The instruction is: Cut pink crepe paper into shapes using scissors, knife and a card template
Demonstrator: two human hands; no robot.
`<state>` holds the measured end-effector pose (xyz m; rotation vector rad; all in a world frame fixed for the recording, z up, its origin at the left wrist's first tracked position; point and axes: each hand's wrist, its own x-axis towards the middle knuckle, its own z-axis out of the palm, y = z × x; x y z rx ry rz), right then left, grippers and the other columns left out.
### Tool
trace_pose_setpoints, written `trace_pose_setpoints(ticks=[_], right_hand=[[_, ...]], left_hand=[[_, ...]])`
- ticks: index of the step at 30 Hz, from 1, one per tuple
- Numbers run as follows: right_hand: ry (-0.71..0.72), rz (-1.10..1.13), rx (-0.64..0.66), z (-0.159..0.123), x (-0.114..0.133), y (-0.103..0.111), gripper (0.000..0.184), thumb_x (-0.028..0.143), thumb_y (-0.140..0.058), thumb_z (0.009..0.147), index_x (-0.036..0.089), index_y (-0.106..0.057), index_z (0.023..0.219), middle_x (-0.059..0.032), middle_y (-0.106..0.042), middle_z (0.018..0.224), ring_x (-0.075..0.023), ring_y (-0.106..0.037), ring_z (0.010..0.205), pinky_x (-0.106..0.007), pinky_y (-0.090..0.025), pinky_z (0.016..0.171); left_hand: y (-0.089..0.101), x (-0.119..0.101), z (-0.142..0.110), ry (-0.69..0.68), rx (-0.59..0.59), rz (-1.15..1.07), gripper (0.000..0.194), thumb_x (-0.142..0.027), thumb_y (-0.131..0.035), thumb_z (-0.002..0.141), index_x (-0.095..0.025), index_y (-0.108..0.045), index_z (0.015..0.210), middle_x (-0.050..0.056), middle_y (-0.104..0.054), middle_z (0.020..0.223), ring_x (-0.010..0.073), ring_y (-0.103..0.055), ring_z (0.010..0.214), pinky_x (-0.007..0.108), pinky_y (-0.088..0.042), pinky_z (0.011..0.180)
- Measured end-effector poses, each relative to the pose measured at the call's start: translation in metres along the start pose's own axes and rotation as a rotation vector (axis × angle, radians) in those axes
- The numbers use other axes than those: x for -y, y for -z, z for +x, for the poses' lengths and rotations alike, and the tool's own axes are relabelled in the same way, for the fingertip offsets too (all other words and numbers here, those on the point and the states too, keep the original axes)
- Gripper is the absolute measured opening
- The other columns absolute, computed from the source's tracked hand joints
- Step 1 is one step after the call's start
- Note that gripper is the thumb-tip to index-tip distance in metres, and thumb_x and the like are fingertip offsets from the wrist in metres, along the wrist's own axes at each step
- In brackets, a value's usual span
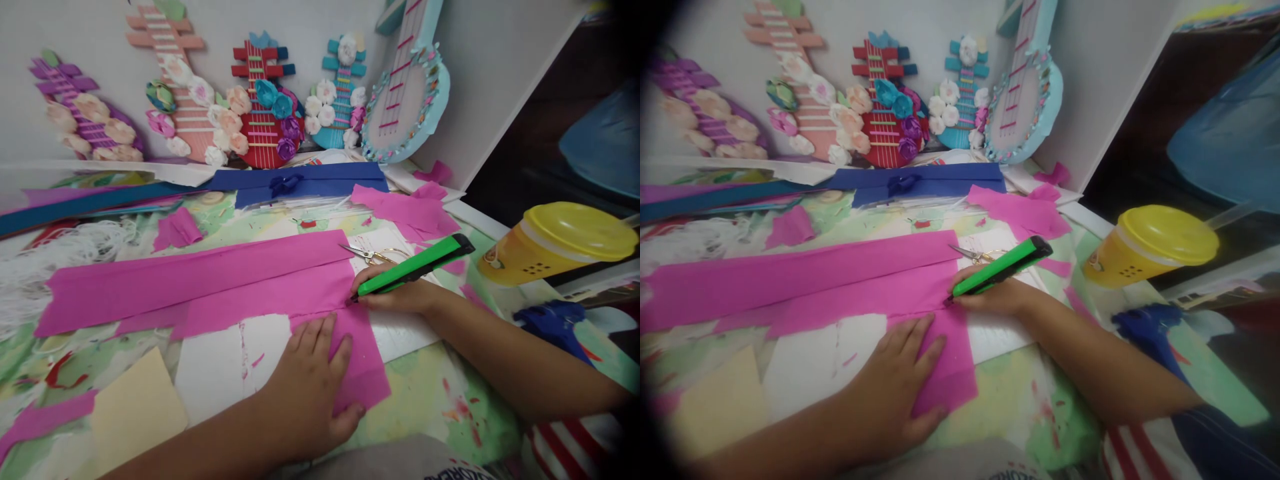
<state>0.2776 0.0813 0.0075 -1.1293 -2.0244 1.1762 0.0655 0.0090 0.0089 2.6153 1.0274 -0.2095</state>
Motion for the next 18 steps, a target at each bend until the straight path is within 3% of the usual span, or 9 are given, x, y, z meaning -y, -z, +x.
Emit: trace_pose_setpoints(ticks=[8, 18], right_hand=[[-0.001, -0.055, -0.004, 0.002, 0.005, -0.004, 0.014, 0.016, -0.056, 0.065, 0.014, -0.062, 0.078, -0.0049, -0.066, 0.078, -0.0124, -0.061, 0.071, -0.022, -0.049, 0.066], [0.08, -0.045, 0.081, 0.002, -0.004, -0.004, 0.016, 0.016, -0.055, 0.068, 0.014, -0.062, 0.082, -0.0042, -0.066, 0.081, -0.0107, -0.06, 0.072, -0.019, -0.048, 0.065]], left_hand=[[0.002, 0.0, 0.001, -0.002, 0.02, -0.003, 0.071, -0.056, -0.038, 0.074, -0.014, -0.028, 0.131, 0.02, -0.015, 0.138, 0.0376, -0.011, 0.125, 0.054, -0.015, 0.097], [0.0, -0.001, 0.0, -0.001, 0.003, 0.006, 0.072, -0.057, -0.037, 0.074, -0.014, -0.029, 0.13, 0.022, -0.016, 0.137, 0.0382, -0.013, 0.124, 0.054, -0.016, 0.096]])
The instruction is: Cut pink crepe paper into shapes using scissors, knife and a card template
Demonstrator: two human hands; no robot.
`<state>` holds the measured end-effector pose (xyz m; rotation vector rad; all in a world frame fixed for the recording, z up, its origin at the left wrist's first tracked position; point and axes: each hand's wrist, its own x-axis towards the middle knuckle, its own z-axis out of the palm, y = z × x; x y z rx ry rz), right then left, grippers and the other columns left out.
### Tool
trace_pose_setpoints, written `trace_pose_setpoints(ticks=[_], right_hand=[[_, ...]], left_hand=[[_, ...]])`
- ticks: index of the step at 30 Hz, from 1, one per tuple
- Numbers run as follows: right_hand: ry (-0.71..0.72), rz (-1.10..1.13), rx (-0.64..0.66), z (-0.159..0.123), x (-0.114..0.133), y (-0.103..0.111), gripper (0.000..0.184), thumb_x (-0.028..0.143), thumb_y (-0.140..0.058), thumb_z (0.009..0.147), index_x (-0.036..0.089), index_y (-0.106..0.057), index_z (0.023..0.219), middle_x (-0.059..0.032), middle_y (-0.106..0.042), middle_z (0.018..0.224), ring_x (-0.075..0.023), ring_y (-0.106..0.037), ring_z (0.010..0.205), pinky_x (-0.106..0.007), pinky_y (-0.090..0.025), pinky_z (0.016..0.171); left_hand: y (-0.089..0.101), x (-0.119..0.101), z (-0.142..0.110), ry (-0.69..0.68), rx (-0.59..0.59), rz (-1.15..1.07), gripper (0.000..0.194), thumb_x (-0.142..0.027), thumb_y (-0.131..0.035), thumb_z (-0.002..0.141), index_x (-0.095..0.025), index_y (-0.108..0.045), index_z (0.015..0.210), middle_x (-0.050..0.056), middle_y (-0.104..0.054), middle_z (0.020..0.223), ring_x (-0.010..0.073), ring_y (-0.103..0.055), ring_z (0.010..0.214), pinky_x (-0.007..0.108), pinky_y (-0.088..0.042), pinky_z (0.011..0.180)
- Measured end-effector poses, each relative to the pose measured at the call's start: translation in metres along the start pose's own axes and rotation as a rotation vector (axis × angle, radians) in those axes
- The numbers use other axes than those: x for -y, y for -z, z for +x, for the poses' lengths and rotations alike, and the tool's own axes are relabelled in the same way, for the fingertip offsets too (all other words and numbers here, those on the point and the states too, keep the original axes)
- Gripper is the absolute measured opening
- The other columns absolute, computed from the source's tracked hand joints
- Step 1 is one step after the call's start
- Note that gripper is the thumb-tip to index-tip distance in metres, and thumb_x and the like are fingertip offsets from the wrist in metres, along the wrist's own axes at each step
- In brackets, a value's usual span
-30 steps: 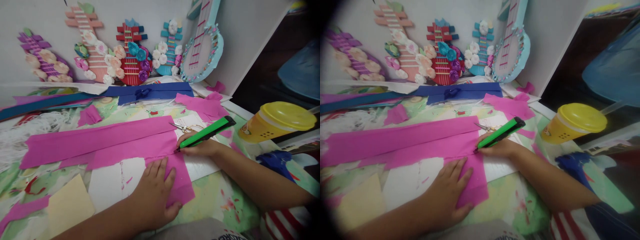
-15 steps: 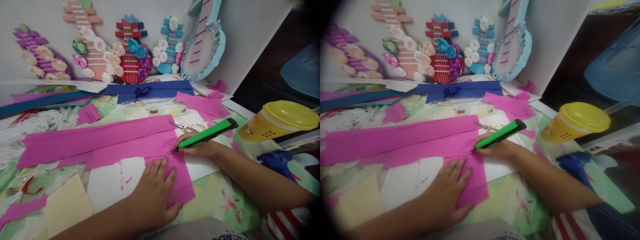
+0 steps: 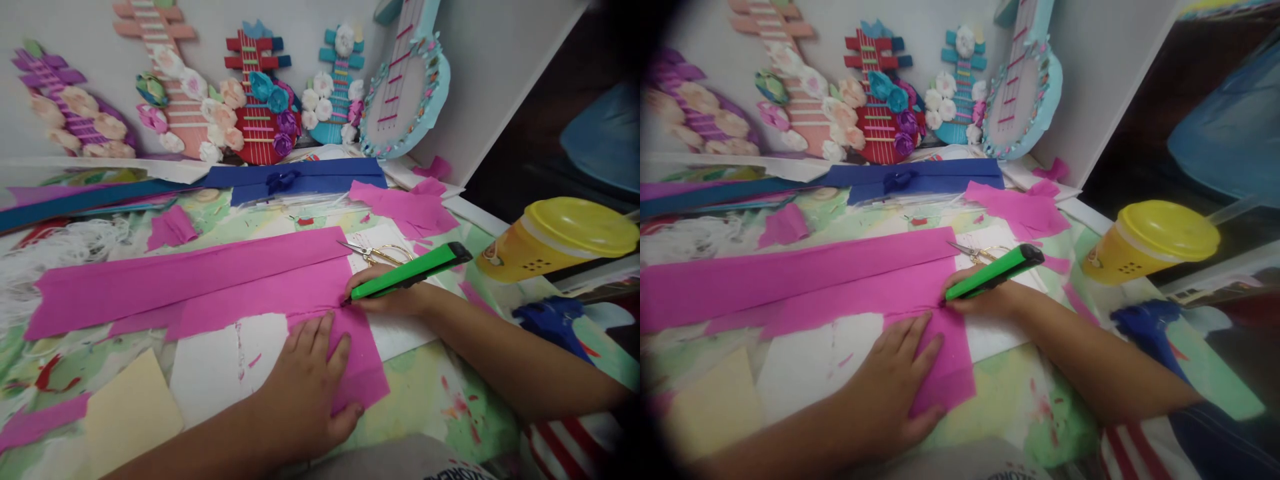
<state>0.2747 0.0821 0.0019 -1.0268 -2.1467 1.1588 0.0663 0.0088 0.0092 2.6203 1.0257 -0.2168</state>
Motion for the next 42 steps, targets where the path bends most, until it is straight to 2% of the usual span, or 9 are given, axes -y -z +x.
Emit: trace_pose_setpoints(ticks=[6, 9, 13, 19, 26, 30, 34, 38, 42], right_hand=[[-0.079, 0.072, -0.154, -0.004, 0.001, 0.005, 0.013, 0.014, -0.057, 0.064, 0.013, -0.061, 0.076, -0.0036, -0.064, 0.075, -0.0111, -0.059, 0.07, -0.02, -0.048, 0.063], [-0.071, 0.086, -0.114, -0.006, -0.001, 0.008, 0.015, 0.014, -0.058, 0.063, 0.014, -0.06, 0.078, -0.0024, -0.063, 0.075, -0.0111, -0.059, 0.071, -0.021, -0.047, 0.064], [-0.117, 0.107, -0.122, -0.006, 0.0, 0.007, 0.016, 0.014, -0.058, 0.063, 0.014, -0.061, 0.078, -0.0019, -0.063, 0.075, -0.0111, -0.059, 0.071, -0.021, -0.047, 0.064], [-0.1, 0.126, -0.124, -0.005, 0.002, 0.006, 0.014, 0.014, -0.057, 0.063, 0.014, -0.06, 0.076, -0.0021, -0.063, 0.075, -0.0107, -0.058, 0.071, -0.021, -0.047, 0.064], [-0.063, 0.0, -0.091, -0.003, 0.007, 0.005, 0.014, 0.011, -0.053, 0.063, 0.014, -0.06, 0.074, -0.0018, -0.064, 0.073, -0.0093, -0.058, 0.065, -0.019, -0.047, 0.059], [-0.047, -0.109, -0.054, -0.003, 0.008, 0.003, 0.016, 0.011, -0.052, 0.063, 0.015, -0.062, 0.075, -0.0014, -0.064, 0.07, -0.009, -0.057, 0.062, -0.019, -0.046, 0.059], [-0.019, -0.043, -0.106, -0.005, 0.004, 0.004, 0.014, 0.013, -0.053, 0.064, 0.014, -0.061, 0.076, -0.0028, -0.064, 0.073, -0.0102, -0.058, 0.066, -0.02, -0.047, 0.06], [0.009, 0.0, -0.158, -0.007, 0.003, 0.006, 0.012, 0.012, -0.055, 0.062, 0.014, -0.06, 0.074, -0.0026, -0.063, 0.072, -0.0111, -0.058, 0.067, -0.021, -0.047, 0.061], [0.042, -0.04, -0.161, -0.007, 0.006, 0.007, 0.009, 0.013, -0.054, 0.062, 0.014, -0.059, 0.069, -0.0027, -0.063, 0.069, -0.0109, -0.058, 0.063, -0.021, -0.047, 0.061]], left_hand=[[0.001, -0.001, 0.001, 0.009, 0.004, 0.003, 0.072, -0.057, -0.038, 0.073, -0.014, -0.031, 0.13, 0.022, -0.017, 0.137, 0.0389, -0.015, 0.124, 0.055, -0.017, 0.096], [0.0, 0.0, 0.001, 0.009, 0.003, 0.005, 0.072, -0.057, -0.039, 0.073, -0.014, -0.03, 0.13, 0.023, -0.016, 0.137, 0.0394, -0.015, 0.123, 0.055, -0.017, 0.095], [-0.003, 0.002, 0.001, -0.005, -0.038, -0.015, 0.072, -0.06, -0.032, 0.074, -0.015, -0.031, 0.13, 0.023, -0.017, 0.136, 0.0381, -0.015, 0.124, 0.054, -0.017, 0.096], [-0.001, 0.001, 0.001, 0.012, -0.004, -0.008, 0.072, -0.058, -0.039, 0.072, -0.015, -0.032, 0.129, 0.023, -0.018, 0.137, 0.0391, -0.017, 0.123, 0.055, -0.018, 0.095], [0.001, 0.001, 0.005, 0.046, -0.032, -0.019, 0.071, -0.056, -0.042, 0.071, -0.015, -0.034, 0.129, 0.018, -0.018, 0.138, 0.039, -0.021, 0.122, 0.055, -0.019, 0.095], [0.006, -0.002, 0.01, 0.047, -0.093, -0.002, 0.069, -0.059, -0.037, 0.073, -0.019, -0.033, 0.129, 0.013, -0.024, 0.137, 0.0364, -0.029, 0.117, 0.054, -0.022, 0.094], [0.016, -0.009, 0.014, 0.028, -0.126, 0.046, 0.069, -0.061, -0.033, 0.074, -0.02, -0.033, 0.129, 0.012, -0.035, 0.132, 0.0354, -0.035, 0.11, 0.054, -0.027, 0.088], [0.022, -0.012, 0.018, 0.01, -0.143, 0.089, 0.068, -0.059, -0.034, 0.075, -0.017, -0.034, 0.128, 0.013, -0.045, 0.124, 0.0321, -0.041, 0.102, 0.05, -0.032, 0.083], [0.016, -0.011, 0.023, 0.025, -0.172, 0.118, 0.068, -0.055, -0.032, 0.076, -0.01, -0.035, 0.127, 0.014, -0.047, 0.121, 0.0312, -0.04, 0.102, 0.047, -0.031, 0.085]])
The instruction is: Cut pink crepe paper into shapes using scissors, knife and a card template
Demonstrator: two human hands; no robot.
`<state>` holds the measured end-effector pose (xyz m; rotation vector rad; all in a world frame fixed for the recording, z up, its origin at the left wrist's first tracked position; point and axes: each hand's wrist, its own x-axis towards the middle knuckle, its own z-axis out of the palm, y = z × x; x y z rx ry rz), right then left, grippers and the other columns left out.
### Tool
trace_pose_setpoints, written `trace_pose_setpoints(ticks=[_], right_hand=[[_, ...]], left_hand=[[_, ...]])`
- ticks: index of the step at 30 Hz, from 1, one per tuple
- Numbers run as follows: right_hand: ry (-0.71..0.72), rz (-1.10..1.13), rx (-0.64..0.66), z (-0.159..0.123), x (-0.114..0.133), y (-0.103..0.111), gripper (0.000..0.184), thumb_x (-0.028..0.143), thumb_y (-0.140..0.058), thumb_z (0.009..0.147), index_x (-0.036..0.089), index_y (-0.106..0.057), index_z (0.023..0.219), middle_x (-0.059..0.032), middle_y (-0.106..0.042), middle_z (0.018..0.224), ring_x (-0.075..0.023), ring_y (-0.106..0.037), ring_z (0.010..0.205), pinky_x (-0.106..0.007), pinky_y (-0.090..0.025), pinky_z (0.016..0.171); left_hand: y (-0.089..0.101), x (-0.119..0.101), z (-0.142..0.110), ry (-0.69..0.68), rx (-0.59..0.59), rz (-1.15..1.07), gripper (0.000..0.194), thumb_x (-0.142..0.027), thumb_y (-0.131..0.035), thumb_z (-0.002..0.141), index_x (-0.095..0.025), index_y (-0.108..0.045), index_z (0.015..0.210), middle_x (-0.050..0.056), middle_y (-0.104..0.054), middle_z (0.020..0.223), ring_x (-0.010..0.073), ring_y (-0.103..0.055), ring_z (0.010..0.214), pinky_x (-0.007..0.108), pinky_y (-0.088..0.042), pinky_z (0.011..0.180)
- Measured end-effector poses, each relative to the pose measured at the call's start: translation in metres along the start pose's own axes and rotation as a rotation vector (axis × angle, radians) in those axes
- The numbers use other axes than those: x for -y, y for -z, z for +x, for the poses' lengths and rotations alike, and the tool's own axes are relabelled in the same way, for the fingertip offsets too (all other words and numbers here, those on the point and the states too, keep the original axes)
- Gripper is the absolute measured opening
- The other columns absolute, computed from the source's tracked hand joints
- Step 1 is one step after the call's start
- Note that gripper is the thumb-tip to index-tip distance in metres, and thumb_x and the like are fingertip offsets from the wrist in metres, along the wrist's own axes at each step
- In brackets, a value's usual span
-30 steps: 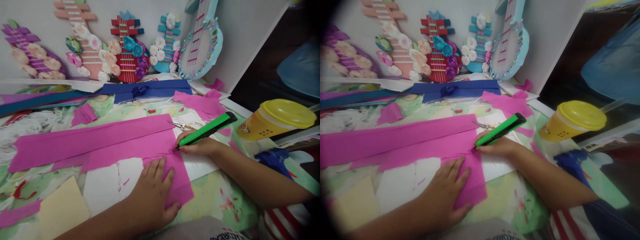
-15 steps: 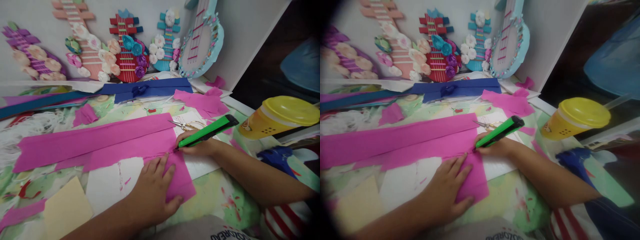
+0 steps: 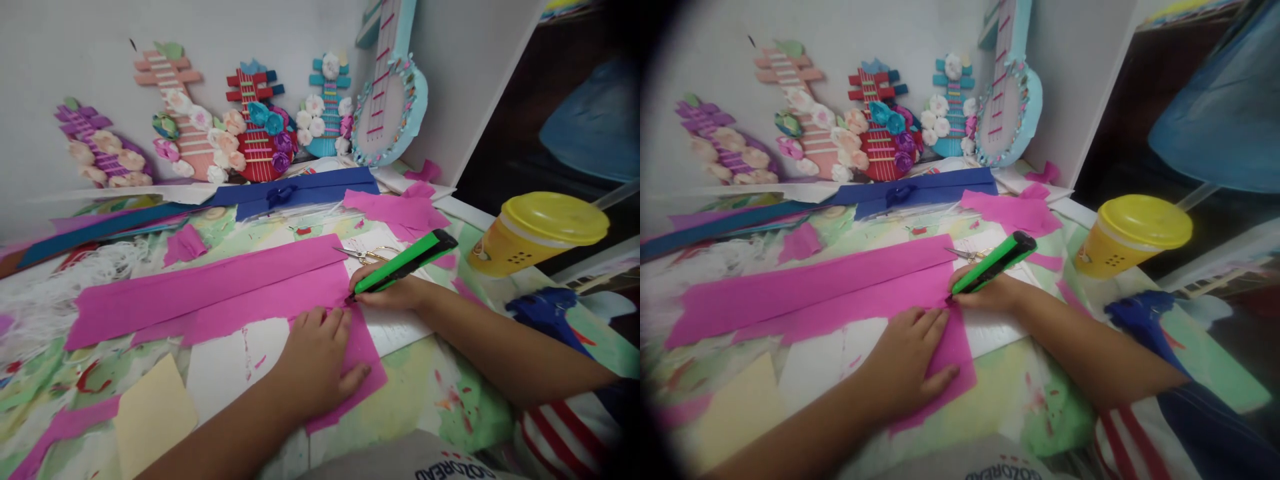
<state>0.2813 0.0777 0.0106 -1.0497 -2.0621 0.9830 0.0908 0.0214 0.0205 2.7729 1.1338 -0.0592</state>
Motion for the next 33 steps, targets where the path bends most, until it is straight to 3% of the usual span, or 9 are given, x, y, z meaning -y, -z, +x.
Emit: trace_pose_setpoints(ticks=[15, 22, 29, 33], right_hand=[[0.038, -0.044, 0.179, 0.0, -0.006, 0.002, 0.013, 0.011, -0.052, 0.065, 0.013, -0.061, 0.074, -0.0006, -0.063, 0.069, -0.008, -0.055, 0.062, -0.018, -0.045, 0.063], [-0.011, -0.027, 0.11, 0.0, -0.005, 0.004, 0.015, 0.013, -0.054, 0.064, 0.014, -0.062, 0.077, -0.0021, -0.064, 0.074, -0.0098, -0.058, 0.066, -0.019, -0.047, 0.062], [-0.008, 0.049, 0.11, -0.001, -0.007, 0.009, 0.014, 0.011, -0.053, 0.064, 0.015, -0.061, 0.074, -0.0004, -0.063, 0.07, -0.0094, -0.058, 0.065, -0.02, -0.047, 0.061], [0.026, -0.033, 0.129, 0.0, -0.007, 0.008, 0.014, 0.01, -0.052, 0.063, 0.015, -0.062, 0.073, 0.0001, -0.064, 0.07, -0.009, -0.057, 0.063, -0.02, -0.047, 0.062]], left_hand=[[-0.01, 0.004, -0.001, 0.023, -0.001, -0.034, 0.064, -0.056, -0.029, 0.078, -0.016, -0.033, 0.129, 0.01, -0.038, 0.13, 0.0332, -0.029, 0.115, 0.051, -0.021, 0.092], [-0.01, 0.005, 0.0, 0.032, 0.003, -0.051, 0.065, -0.056, -0.029, 0.077, -0.016, -0.035, 0.128, 0.009, -0.039, 0.13, 0.0332, -0.03, 0.113, 0.051, -0.022, 0.092], [-0.011, 0.006, 0.0, 0.032, 0.006, -0.07, 0.065, -0.057, -0.028, 0.077, -0.017, -0.034, 0.128, 0.008, -0.037, 0.131, 0.0334, -0.028, 0.115, 0.051, -0.021, 0.092], [-0.013, 0.007, 0.0, 0.031, 0.007, -0.071, 0.065, -0.057, -0.029, 0.077, -0.017, -0.035, 0.128, 0.008, -0.037, 0.131, 0.0334, -0.029, 0.114, 0.052, -0.02, 0.093]])
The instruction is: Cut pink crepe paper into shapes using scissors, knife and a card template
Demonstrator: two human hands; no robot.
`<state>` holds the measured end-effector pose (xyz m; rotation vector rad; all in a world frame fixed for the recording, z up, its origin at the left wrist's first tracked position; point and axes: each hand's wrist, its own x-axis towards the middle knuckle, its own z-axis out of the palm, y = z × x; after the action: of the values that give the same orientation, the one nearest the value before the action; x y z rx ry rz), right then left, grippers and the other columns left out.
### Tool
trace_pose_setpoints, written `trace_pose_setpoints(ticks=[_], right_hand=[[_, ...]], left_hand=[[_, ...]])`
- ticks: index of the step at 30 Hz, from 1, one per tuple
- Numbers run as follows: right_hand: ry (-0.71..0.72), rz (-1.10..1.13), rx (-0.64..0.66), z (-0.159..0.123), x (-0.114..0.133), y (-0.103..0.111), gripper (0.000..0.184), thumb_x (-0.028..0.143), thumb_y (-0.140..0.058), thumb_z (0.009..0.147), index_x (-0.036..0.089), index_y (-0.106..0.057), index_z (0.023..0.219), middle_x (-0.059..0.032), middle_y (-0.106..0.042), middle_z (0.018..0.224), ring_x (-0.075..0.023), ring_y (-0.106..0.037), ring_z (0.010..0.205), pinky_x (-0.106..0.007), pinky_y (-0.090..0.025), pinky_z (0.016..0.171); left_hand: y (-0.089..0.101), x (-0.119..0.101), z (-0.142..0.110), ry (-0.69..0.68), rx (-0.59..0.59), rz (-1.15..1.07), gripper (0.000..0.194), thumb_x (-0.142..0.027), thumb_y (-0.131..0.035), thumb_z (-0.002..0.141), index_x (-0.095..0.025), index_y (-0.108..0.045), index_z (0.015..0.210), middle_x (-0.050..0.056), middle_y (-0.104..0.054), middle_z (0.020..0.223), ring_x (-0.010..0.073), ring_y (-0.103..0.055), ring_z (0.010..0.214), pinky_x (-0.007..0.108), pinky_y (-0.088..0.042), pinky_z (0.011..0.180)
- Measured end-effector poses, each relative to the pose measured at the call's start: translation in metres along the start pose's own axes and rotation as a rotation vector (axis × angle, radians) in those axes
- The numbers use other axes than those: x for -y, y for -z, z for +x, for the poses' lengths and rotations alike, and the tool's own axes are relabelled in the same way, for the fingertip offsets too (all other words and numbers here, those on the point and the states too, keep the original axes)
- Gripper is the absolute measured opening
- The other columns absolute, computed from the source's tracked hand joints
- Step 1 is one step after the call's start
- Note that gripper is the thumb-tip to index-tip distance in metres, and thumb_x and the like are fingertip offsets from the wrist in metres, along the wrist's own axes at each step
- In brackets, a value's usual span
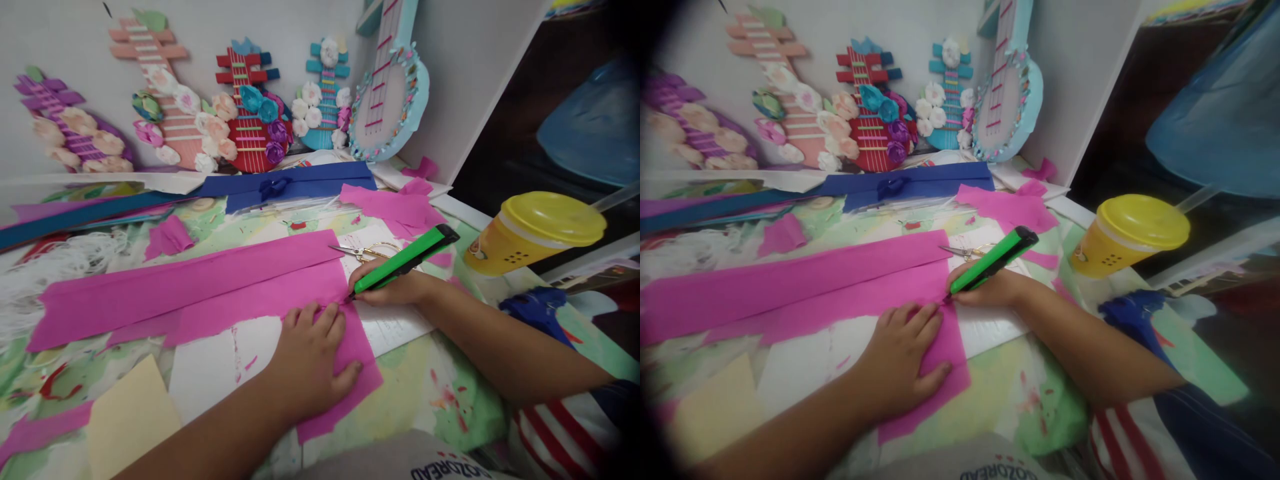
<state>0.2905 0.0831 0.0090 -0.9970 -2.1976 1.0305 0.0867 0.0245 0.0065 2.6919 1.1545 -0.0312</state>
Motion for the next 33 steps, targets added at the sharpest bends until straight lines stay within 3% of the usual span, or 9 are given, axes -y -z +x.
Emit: trace_pose_setpoints(ticks=[7, 16, 26, 33], right_hand=[[0.019, -0.062, 0.026, 0.003, 0.002, -0.003, 0.011, 0.011, -0.052, 0.064, 0.017, -0.061, 0.066, 0.0019, -0.063, 0.065, -0.0079, -0.056, 0.06, -0.018, -0.047, 0.062], [-0.115, 0.147, -0.031, -0.004, -0.01, 0.002, 0.014, 0.013, -0.054, 0.066, 0.015, -0.06, 0.078, 0.0011, -0.06, 0.067, -0.0091, -0.057, 0.064, -0.021, -0.047, 0.061], [-0.074, -0.004, 0.023, 0.003, 0.005, -0.001, 0.011, 0.008, -0.052, 0.061, 0.015, -0.06, 0.065, 0.001, -0.063, 0.066, -0.0086, -0.057, 0.061, -0.018, -0.046, 0.059], [-0.123, 0.141, -0.074, -0.002, -0.004, -0.002, 0.013, 0.014, -0.056, 0.065, 0.014, -0.06, 0.077, 0.0007, -0.061, 0.069, -0.0089, -0.057, 0.065, -0.02, -0.046, 0.061]], left_hand=[[-0.001, 0.0, 0.0, 0.006, 0.0, 0.002, 0.068, -0.058, -0.027, 0.077, -0.015, -0.034, 0.128, 0.01, -0.036, 0.132, 0.0342, -0.029, 0.115, 0.052, -0.019, 0.093], [0.0, -0.001, 0.0, 0.029, 0.018, 0.007, 0.068, -0.058, -0.026, 0.077, -0.015, -0.03, 0.13, 0.01, -0.034, 0.133, 0.0336, -0.029, 0.116, 0.051, -0.019, 0.093], [0.0, -0.001, 0.002, 0.026, 0.028, 0.01, 0.071, -0.059, -0.026, 0.076, -0.014, -0.026, 0.132, 0.01, -0.033, 0.134, 0.0349, -0.028, 0.116, 0.051, -0.018, 0.093], [0.002, -0.003, 0.001, 0.029, 0.033, 0.012, 0.07, -0.057, -0.025, 0.077, -0.014, -0.026, 0.132, 0.01, -0.034, 0.133, 0.0341, -0.029, 0.115, 0.051, -0.019, 0.093]])
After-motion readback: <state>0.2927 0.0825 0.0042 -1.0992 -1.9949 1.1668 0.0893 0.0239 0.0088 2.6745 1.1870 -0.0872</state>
